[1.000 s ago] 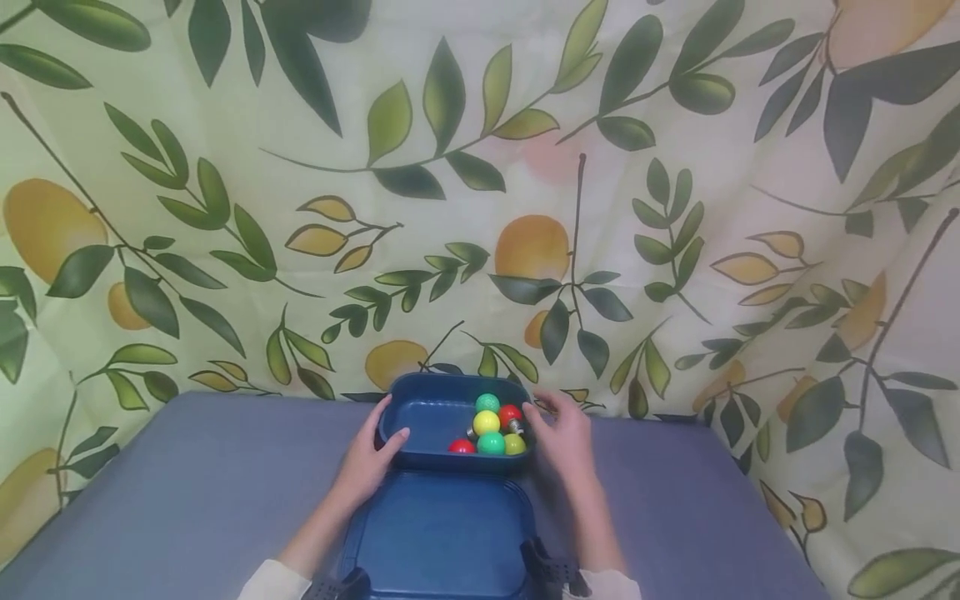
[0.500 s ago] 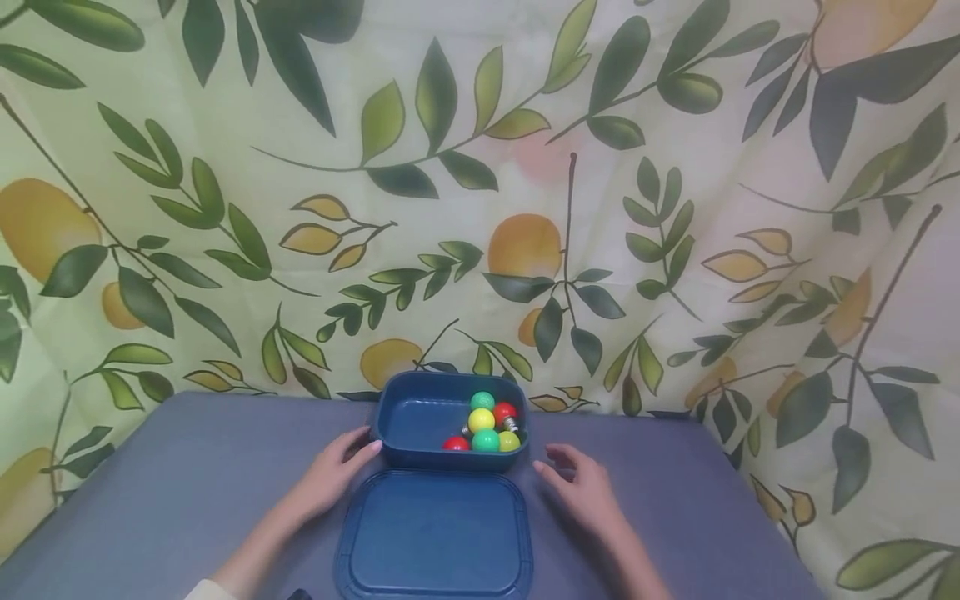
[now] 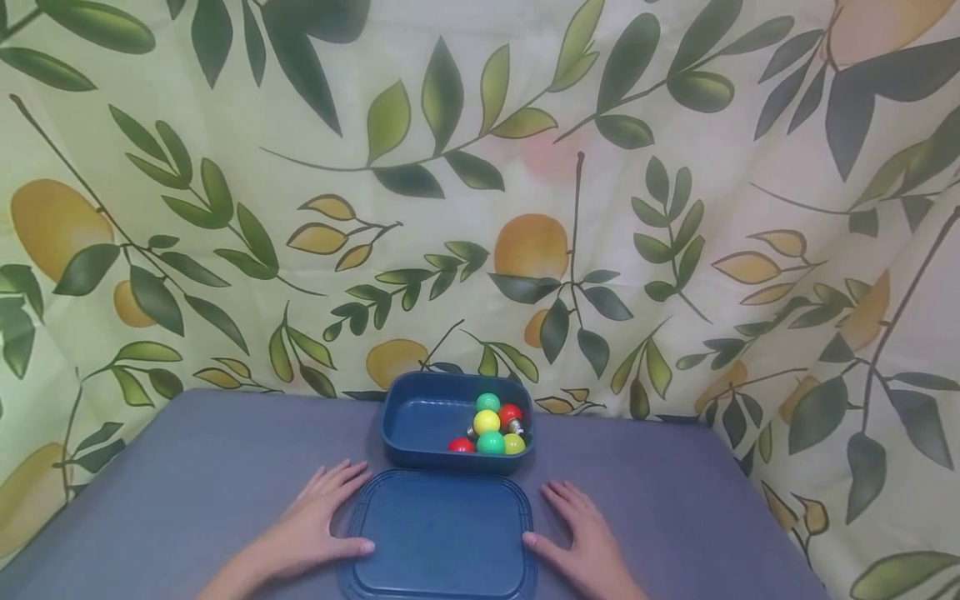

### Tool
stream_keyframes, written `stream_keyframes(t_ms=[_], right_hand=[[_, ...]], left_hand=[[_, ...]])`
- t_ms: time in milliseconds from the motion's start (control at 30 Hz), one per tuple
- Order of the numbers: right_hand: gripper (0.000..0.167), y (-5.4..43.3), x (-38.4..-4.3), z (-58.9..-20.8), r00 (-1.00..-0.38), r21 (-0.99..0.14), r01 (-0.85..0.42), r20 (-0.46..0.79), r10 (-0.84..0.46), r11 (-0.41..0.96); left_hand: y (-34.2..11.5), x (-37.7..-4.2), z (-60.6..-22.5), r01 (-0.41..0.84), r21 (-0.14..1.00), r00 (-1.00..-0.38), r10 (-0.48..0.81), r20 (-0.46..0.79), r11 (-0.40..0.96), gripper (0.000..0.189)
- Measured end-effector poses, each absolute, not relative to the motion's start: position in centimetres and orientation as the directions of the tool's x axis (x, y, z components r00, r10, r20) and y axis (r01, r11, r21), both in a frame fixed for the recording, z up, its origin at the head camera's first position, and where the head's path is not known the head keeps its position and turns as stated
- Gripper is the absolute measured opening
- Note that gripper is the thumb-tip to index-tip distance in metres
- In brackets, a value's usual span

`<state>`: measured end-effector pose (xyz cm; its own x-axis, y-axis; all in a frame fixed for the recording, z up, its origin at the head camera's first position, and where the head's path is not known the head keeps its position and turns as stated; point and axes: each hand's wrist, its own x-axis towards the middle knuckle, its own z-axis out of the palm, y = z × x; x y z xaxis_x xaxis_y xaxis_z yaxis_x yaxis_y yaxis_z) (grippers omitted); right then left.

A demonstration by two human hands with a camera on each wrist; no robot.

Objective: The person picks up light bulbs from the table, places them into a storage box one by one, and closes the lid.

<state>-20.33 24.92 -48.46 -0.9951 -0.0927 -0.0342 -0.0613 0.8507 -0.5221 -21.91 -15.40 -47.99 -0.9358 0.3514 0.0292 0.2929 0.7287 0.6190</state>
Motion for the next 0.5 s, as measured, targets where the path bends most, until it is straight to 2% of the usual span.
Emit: stream_keyframes(t_ms=[233,367,500], right_hand=[[0.112,25.4,-19.8,-48.5,-0.949,-0.539,-0.252,-0.025,-0.315,0.804],[0.116,26.0,-19.4,-48.6,-0.911,-0.538,-0.333,-0.027,-0.411,0.774],[0.113,26.4,-19.2,-48.6,-0.898,-0.53,-0.359,-0.028,-0.438,0.768]], left_hand=[[-16.2,-21.8,-48.4,0.411,0.588,-0.878,0.476,0.05,0.697,0.131],[-16.6,-21.9,-48.2,0.473,0.597,-0.828,0.558,0.051,0.648,0.136],[-16.7,-21.9,-48.2,0.523,0.577,-0.791,0.61,0.055,0.627,0.133]])
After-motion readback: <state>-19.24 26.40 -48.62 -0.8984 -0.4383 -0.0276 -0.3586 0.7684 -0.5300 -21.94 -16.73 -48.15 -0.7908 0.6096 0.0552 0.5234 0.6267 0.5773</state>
